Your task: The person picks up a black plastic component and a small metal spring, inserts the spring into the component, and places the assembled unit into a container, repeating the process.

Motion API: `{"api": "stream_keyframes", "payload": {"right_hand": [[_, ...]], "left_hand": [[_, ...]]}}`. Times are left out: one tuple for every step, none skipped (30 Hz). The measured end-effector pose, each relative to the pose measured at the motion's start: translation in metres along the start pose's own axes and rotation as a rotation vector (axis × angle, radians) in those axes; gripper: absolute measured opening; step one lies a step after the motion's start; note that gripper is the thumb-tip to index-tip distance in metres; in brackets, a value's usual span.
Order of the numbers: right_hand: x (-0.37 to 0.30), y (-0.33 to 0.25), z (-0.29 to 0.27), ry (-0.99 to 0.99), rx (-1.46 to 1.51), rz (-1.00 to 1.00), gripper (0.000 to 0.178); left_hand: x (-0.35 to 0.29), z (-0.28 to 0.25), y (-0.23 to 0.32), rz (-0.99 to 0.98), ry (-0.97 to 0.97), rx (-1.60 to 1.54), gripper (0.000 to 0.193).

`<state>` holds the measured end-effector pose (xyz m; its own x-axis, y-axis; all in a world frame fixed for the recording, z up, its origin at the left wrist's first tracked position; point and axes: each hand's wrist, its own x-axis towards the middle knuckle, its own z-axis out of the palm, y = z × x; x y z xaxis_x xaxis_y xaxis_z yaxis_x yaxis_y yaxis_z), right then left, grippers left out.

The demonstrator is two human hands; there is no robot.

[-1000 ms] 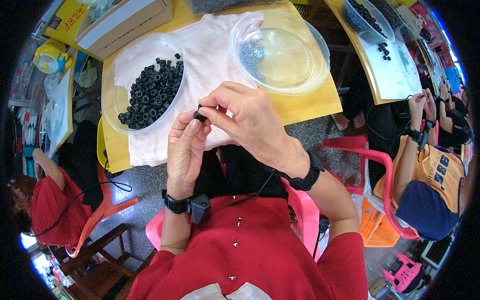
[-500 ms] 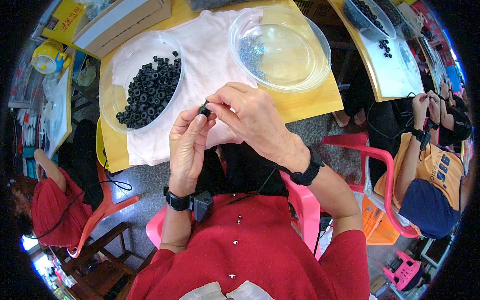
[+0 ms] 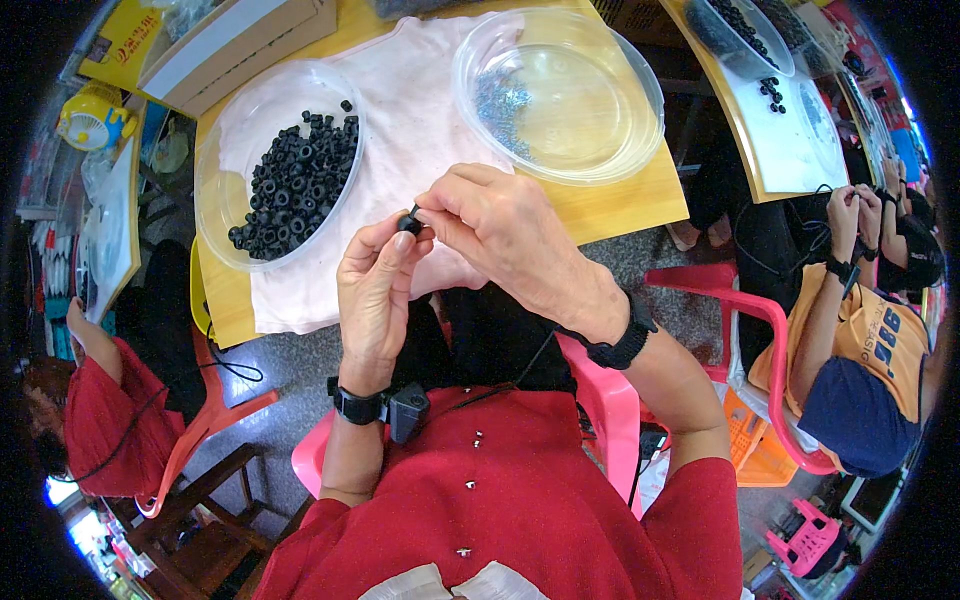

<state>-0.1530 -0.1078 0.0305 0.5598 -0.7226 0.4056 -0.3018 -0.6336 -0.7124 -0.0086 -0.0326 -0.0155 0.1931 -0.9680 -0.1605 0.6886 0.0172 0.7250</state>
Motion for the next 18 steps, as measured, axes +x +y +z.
{"api": "stream_keyframes", "payload": {"right_hand": [[0.0, 0.0, 0.0, -0.002, -0.011, -0.002, 0.008], [0.0, 0.0, -0.001, -0.002, -0.011, -0.001, 0.008], [0.0, 0.001, -0.001, -0.015, 0.008, 0.006, 0.008], [0.0, 0.002, -0.002, -0.028, 0.027, 0.012, 0.008], [0.0, 0.003, -0.003, -0.028, 0.026, 0.014, 0.008], [0.001, 0.004, -0.003, -0.043, 0.014, -0.006, 0.008], [0.002, 0.004, -0.002, -0.058, 0.002, -0.026, 0.008], [0.002, 0.005, 0.0, -0.056, 0.004, -0.028, 0.008], [0.0, 0.007, 0.001, -0.057, -0.008, -0.033, 0.008], [-0.002, 0.008, 0.002, -0.057, -0.02, -0.038, 0.009], [-0.002, 0.008, 0.003, -0.051, -0.026, -0.043, 0.009], [-0.003, 0.007, 0.005, -0.018, -0.017, -0.017, 0.01], [-0.003, 0.005, 0.006, 0.015, -0.007, 0.008, 0.012], [-0.003, 0.0, 0.006, 0.024, -0.014, 0.001, 0.012], [-0.003, -0.004, 0.007, 0.026, -0.022, 0.012, 0.013], [-0.003, -0.007, 0.007, 0.029, -0.029, 0.022, 0.016], [-0.003, -0.008, 0.009, 0.038, -0.037, 0.013, 0.016], [-0.006, -0.008, 0.011, 0.05, -0.055, 0.01, 0.018]], "left_hand": [[0.0, 0.002, 0.001, 0.0, -0.001, -0.008, 0.019], [0.0, 0.003, 0.001, 0.001, -0.002, -0.015, 0.018], [0.0, 0.003, 0.001, -0.002, 0.0, -0.016, 0.018], [0.001, 0.002, 0.001, -0.008, 0.001, 0.011, 0.017], [0.001, 0.003, 0.001, -0.014, 0.002, 0.037, 0.016], [0.002, 0.002, 0.001, -0.014, 0.003, 0.04, 0.016], [0.002, 0.001, 0.001, -0.013, -0.001, 0.05, 0.015], [0.003, 0.0, 0.002, -0.011, -0.006, 0.06, 0.015], [0.004, 0.0, 0.001, -0.009, -0.013, 0.059, 0.015], [0.004, 0.001, 0.0, -0.014, 0.002, 0.055, 0.015], [0.003, 0.002, 0.0, -0.019, 0.015, 0.05, 0.015], [0.003, 0.002, -0.001, -0.014, 0.005, 0.051, 0.015], [0.003, 0.002, -0.001, -0.025, 0.041, 0.028, 0.015], [0.002, 0.003, -0.001, -0.035, 0.076, 0.006, 0.016], [0.002, 0.002, 0.0, -0.027, 0.064, 0.006, 0.016], [0.001, 0.002, 0.001, -0.05, 0.073, -0.018, 0.016], [0.0, 0.002, 0.002, -0.074, 0.081, -0.043, 0.016], [-0.001, 0.003, 0.003, -0.082, 0.068, -0.075, 0.016]]}}
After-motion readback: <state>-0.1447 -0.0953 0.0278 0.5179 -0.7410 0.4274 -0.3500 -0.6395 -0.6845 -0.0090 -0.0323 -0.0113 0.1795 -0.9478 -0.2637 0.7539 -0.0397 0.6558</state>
